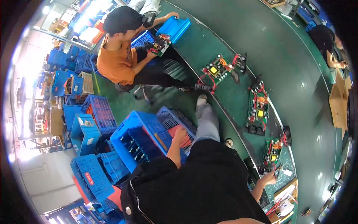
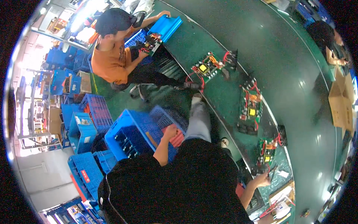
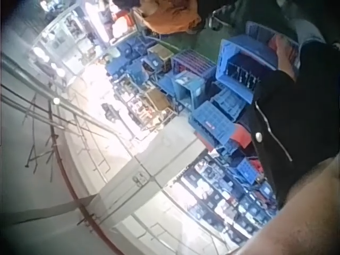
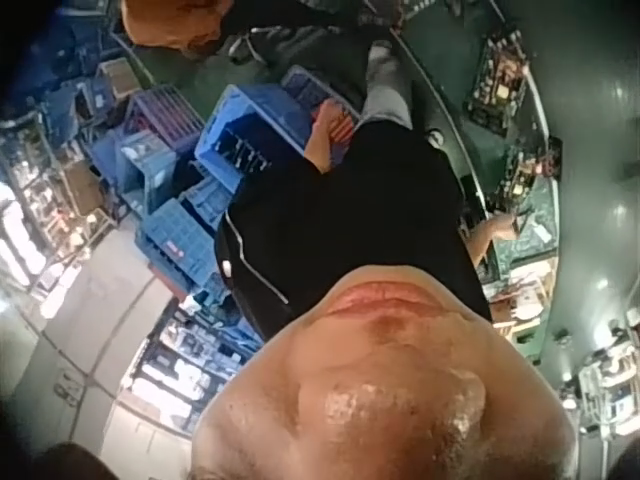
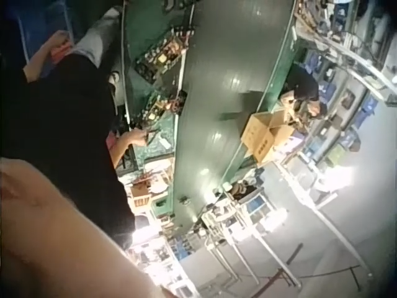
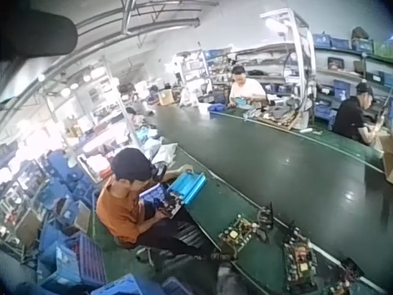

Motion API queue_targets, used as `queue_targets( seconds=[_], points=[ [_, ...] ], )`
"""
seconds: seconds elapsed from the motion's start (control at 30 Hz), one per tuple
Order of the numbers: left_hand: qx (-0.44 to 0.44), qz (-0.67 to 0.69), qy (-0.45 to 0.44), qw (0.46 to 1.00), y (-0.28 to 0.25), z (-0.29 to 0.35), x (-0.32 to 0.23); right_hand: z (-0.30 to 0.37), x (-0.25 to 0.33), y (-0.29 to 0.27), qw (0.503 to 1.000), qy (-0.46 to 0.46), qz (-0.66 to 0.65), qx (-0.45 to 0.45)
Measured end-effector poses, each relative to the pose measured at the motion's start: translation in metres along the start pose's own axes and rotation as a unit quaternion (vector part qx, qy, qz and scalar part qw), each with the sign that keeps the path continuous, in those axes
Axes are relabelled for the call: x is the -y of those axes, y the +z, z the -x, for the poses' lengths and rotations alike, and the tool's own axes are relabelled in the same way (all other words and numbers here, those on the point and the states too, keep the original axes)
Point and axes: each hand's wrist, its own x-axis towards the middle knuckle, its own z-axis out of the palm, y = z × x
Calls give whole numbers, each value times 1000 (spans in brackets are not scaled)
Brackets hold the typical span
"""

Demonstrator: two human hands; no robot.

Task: Applying sealant or glue to electronic components and assembling circuit boards into housings.

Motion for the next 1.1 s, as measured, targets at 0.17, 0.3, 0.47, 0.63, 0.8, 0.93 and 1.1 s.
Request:
queue_targets(
  seconds=[0.17, 0.3, 0.47, 0.63, 0.8, 0.93, 1.1],
  points=[
    [-120, 342, -199, 911, -41, -104, -25, 96, 139, -13, 955, -233, -149, 107],
    [-54, 171, -120, 976, -98, -201, -16, 206, 263, 53, 917, -351, -87, 170],
    [-50, 388, -271, 879, -200, -286, -78, 318, 344, 123, 762, -583, -87, 269],
    [27, 270, -102, 957, -210, -321, -107, 296, 320, 141, 906, -378, -55, 183],
    [-58, -52, 74, 994, -151, -314, -68, 300, 324, 148, 936, -322, -87, 109],
    [-21, 189, -84, 978, -134, -317, -70, 298, 325, 152, 925, -350, -59, 137],
    [-112, 71, -105, 986, -160, -318, -109, 301, 332, 140, 936, -317, -27, 151]
  ],
)
